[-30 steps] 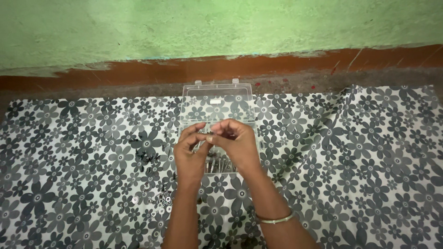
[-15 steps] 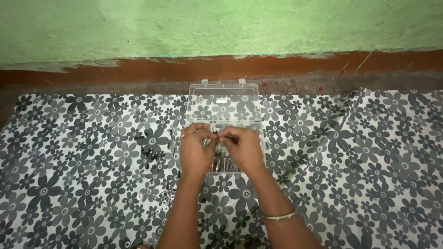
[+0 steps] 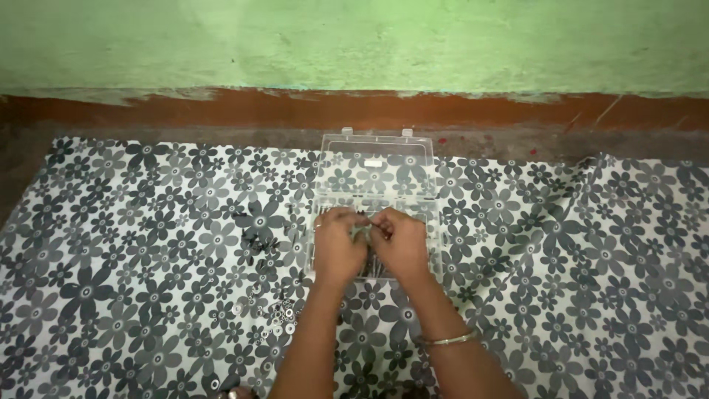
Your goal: The person sits on a patterned cloth and repeatedly picks up small metal pins and cylindrical sleeves from a plastic organizer. They insert the pins into the sleeves by hand and place the assembled units back into the organizer.
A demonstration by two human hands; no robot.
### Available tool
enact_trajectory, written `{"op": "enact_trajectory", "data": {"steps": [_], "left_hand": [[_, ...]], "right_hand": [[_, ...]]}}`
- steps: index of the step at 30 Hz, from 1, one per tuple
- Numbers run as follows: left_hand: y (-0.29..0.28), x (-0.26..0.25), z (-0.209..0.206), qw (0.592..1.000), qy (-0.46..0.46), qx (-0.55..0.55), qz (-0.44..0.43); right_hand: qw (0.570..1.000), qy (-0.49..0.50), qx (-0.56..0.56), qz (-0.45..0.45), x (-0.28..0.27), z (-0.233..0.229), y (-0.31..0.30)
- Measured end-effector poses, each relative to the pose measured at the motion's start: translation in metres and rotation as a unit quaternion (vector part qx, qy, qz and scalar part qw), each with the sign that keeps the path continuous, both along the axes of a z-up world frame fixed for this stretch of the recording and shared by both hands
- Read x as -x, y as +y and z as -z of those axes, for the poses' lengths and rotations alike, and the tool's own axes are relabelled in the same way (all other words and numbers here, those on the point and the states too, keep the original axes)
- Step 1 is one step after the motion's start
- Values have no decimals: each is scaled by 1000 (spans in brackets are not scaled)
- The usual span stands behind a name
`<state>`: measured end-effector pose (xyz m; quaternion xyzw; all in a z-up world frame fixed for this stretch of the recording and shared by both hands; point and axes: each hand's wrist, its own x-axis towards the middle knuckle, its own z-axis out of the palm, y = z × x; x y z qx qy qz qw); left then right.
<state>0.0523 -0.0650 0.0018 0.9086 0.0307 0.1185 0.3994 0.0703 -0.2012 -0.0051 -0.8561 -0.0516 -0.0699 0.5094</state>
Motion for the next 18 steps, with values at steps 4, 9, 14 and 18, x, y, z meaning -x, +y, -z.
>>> {"op": "enact_trajectory", "data": {"steps": [4,9,14,18], "left_hand": [[-6,9,-1,996,-41,-80,-8],[-3,23,1,986,-66,-149,42],[-6,20,7,990,-33,-131,42],[-5,21,6,991,-1,-122,47]], "right_hand": [[999,-30,30,4,-4,6,1],[977,-160,138,2,-13,17,-2],[985,-117,124,23,-18,33,5],[977,-147,157,-11,-26,29,8]]}}
